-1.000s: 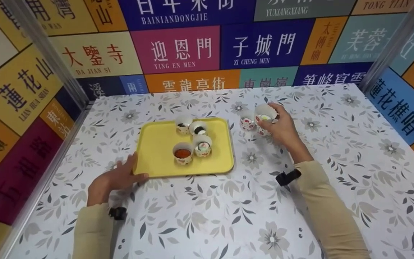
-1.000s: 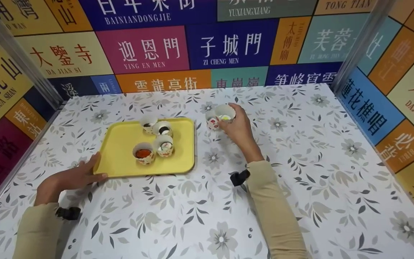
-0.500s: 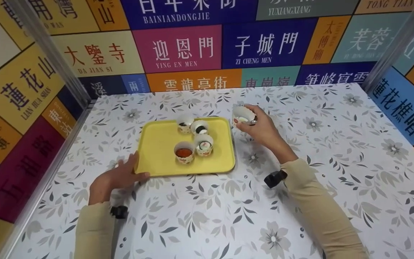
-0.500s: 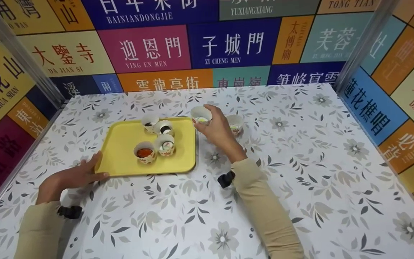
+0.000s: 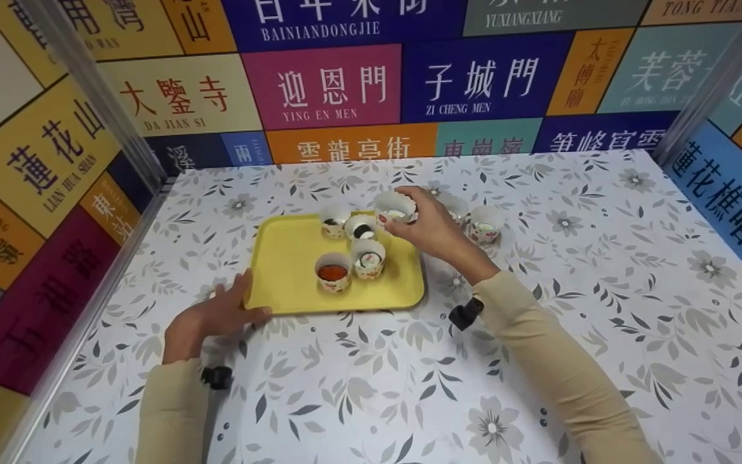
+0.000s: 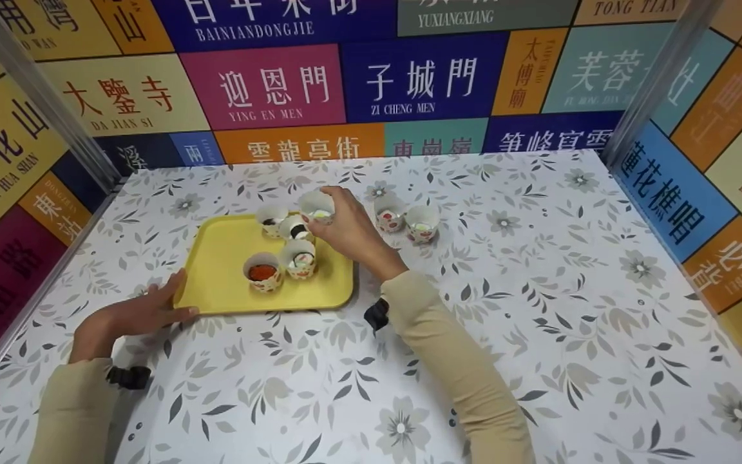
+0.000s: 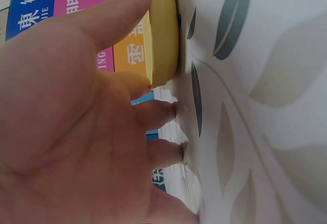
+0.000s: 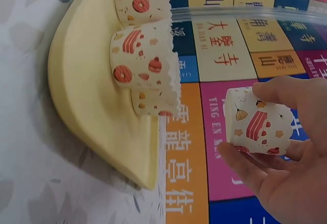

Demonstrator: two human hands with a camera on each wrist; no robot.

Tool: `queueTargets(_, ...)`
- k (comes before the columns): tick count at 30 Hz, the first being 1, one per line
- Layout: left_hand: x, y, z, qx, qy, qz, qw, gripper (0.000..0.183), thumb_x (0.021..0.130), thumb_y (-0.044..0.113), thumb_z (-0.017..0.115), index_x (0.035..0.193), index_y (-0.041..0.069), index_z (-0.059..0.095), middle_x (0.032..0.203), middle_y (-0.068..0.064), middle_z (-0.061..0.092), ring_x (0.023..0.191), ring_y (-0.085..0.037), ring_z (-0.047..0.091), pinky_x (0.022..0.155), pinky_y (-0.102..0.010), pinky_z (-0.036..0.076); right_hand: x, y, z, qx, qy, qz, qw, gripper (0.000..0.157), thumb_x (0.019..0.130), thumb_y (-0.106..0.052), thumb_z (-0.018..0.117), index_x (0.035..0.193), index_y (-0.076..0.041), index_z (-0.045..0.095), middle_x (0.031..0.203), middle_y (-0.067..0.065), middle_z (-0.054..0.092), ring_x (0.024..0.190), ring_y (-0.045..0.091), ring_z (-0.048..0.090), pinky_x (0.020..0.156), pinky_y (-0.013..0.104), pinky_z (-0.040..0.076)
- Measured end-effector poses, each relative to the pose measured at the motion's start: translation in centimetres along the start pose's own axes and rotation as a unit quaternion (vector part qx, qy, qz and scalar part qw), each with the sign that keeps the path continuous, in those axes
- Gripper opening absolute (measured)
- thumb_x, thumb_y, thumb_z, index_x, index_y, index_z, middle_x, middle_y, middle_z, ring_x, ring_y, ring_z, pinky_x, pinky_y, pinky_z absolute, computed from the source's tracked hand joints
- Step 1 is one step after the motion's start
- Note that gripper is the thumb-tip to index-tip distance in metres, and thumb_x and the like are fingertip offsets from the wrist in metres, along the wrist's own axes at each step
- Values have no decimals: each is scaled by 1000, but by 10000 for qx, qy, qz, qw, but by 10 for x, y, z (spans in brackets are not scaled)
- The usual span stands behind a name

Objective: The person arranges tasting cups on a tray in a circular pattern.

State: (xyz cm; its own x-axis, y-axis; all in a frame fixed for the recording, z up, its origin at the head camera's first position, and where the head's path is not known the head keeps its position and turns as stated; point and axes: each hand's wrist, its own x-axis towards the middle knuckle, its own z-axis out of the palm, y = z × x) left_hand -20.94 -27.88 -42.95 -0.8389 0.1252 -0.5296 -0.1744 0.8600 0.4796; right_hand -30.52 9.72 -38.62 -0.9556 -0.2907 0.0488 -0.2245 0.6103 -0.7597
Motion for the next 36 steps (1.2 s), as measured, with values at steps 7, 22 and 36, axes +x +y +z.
queueTargets(7, 1, -1, -1, 8, -11, 149, 9999, 105, 95, 62, 55, 160, 17, -14, 168, -14, -18, 150, -45, -24, 119, -69, -7, 8, -22, 23, -200, -411, -535, 9975, 74, 94, -36, 69, 155, -17, 33, 162, 7, 34, 149, 26, 35, 119, 46, 36)
queueTargets(22, 4, -1, 0, 20, -37, 86, 10000, 105, 95, 62, 54, 160, 18, -15, 168, -13, -19, 150, -45, -25, 118, -70, -8, 31, -57, 63, -311, -1125, -555, 9916, 74, 92, -28, 71, 155, -19, 34, 163, 6, 32, 143, 25, 43, 115, 46, 41)
queueTargets(36, 0, 0, -2, 6, -64, 156, 9999, 105, 96, 62, 53, 160, 15, -15, 167, -17, -19, 149, -48, -25, 118, -71, -6, 44, -74, 101, -813, -1355, -611, 9856, 71, 91, -25, 71, 154, -17, 38, 147, 10, 47, 130, 23, 50, 108, 41, 46)
